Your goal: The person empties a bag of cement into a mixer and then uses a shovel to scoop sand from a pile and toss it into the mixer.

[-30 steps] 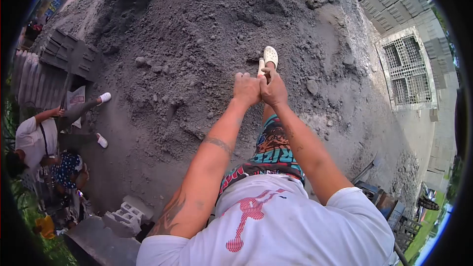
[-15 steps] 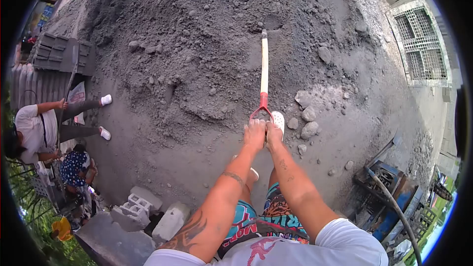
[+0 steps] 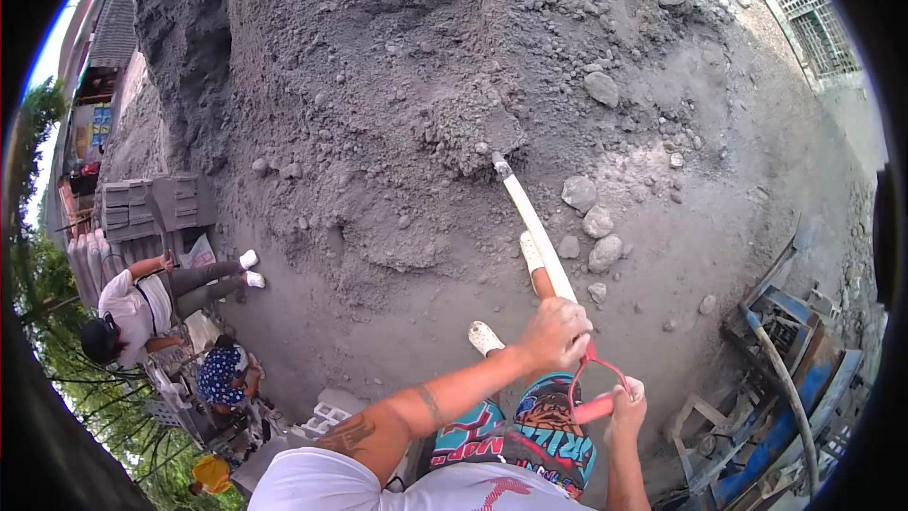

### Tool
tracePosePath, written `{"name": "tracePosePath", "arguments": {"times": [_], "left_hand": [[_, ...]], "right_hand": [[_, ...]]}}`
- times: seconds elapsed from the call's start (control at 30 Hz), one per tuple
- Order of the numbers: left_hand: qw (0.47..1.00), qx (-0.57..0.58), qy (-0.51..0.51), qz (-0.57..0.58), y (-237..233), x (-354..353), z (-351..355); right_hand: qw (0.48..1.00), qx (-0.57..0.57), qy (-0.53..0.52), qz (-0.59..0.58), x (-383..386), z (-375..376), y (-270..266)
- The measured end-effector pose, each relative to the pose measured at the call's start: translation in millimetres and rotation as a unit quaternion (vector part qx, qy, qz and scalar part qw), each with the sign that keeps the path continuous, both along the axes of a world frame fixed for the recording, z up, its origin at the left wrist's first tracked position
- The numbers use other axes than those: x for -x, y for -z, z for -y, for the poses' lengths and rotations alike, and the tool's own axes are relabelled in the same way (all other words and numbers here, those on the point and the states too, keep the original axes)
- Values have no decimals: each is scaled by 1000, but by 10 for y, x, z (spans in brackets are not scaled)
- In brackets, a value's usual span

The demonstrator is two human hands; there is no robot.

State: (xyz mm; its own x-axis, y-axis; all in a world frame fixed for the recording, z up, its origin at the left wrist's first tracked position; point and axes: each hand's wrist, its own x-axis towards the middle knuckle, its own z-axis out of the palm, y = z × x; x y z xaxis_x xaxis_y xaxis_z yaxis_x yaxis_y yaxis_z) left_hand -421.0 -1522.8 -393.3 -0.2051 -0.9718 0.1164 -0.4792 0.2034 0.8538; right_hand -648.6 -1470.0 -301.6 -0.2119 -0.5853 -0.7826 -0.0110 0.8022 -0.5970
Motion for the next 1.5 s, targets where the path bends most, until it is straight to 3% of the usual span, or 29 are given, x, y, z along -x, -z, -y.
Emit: {"name": "tracePosePath", "arguments": {"times": [0.07,0.1,0.13,0.17,0.2,0.27,0.33,0.4,0.5,0.6,0.63,0.73,0.77,0.8,0.87,0.9,0.97,1.0,1.1,1.13,1.17,1.2,1.23,1.27,1.3,1.37,1.4,1.47,1.5], "left_hand": [[942,-102,-296,121,562,-96,557],[896,-141,-396,143,1111,-133,787],[822,-278,-496,37,2011,-113,827],[694,-439,-498,-280,2319,-228,1001],[466,-531,-433,-559,2544,-307,1134],[467,-533,-441,-550,2939,-277,1328],[466,-533,-448,-546,3153,-94,1269],[519,-511,-469,-499,3157,27,1214],[462,-514,-464,-555,2874,222,1061],[443,-477,-430,-626,2527,483,848],[395,-456,-431,-671,2448,575,748],[350,-395,-478,-703,2011,645,408],[340,-371,-491,-711,1864,579,242],[336,-343,-500,-721,1696,466,13],[295,-272,-538,-741,1764,298,-547],[268,-246,-553,-749,1858,166,-792],[215,-197,-580,-760,1962,-265,-1348],[234,-113,-679,-687,1400,-573,-1861],[163,-55,-764,-622,799,-1577,-3307],[151,-4,-784,-602,575,-1876,-3856],[156,65,-800,-576,310,-2150,-4428],[160,127,-811,-549,8,-2382,-4982],[158,203,-805,-534,-267,-2638,-5562],[205,273,-789,-511,-576,-2851,-6173],[179,289,-796,-501,-912,-3080,-6783],[218,347,-777,-478,-1698,-3253,-7838],[223,391,-769,-454,-2040,-3268,-8251],[217,470,-753,-406,-2628,-3080,-8743],[209,486,-751,-395,-2681,-3010,-8976]], "right_hand": [[1000,0,3,-22,189,125,-220],[992,14,123,-9,207,229,-324],[971,29,238,2,245,309,-332],[972,17,234,-3,331,364,-227],[954,-20,300,-9,447,410,-77],[930,-48,364,-12,687,404,409],[941,-41,265,-207,956,187,917],[941,-4,242,-235,967,306,976],[950,65,156,-262,1269,106,734],[956,117,78,-256,1712,364,251],[951,144,17,-272,1887,451,62],[956,162,-89,-227,1855,771,-566],[782,174,-437,-409,2316,917,-451],[456,260,-619,-585,2847,1049,-304],[461,168,-643,-588,910,766,-1416],[438,202,-662,-574,1308,908,-1005],[447,248,-683,-522,1597,1106,-225],[448,277,-698,-485,1562,1194,172],[391,298,-803,-336,-177,573,42],[415,278,-832,-243,-822,217,-198],[698,236,-671,-85,-1343,-146,272],[889,136,-430,77,-1835,-557,741],[856,157,-465,164,-2332,-842,856],[818,171,-490,250,-2870,-1244,779],[775,172,-527,302,-3280,-1815,334],[652,235,-598,404,-3909,-2816,-589],[587,275,-616,447,-4216,-3183,-641],[508,174,-671,511,-4380,-4102,-1736],[409,180,-727,521,-4519,-4446,-1839]]}}
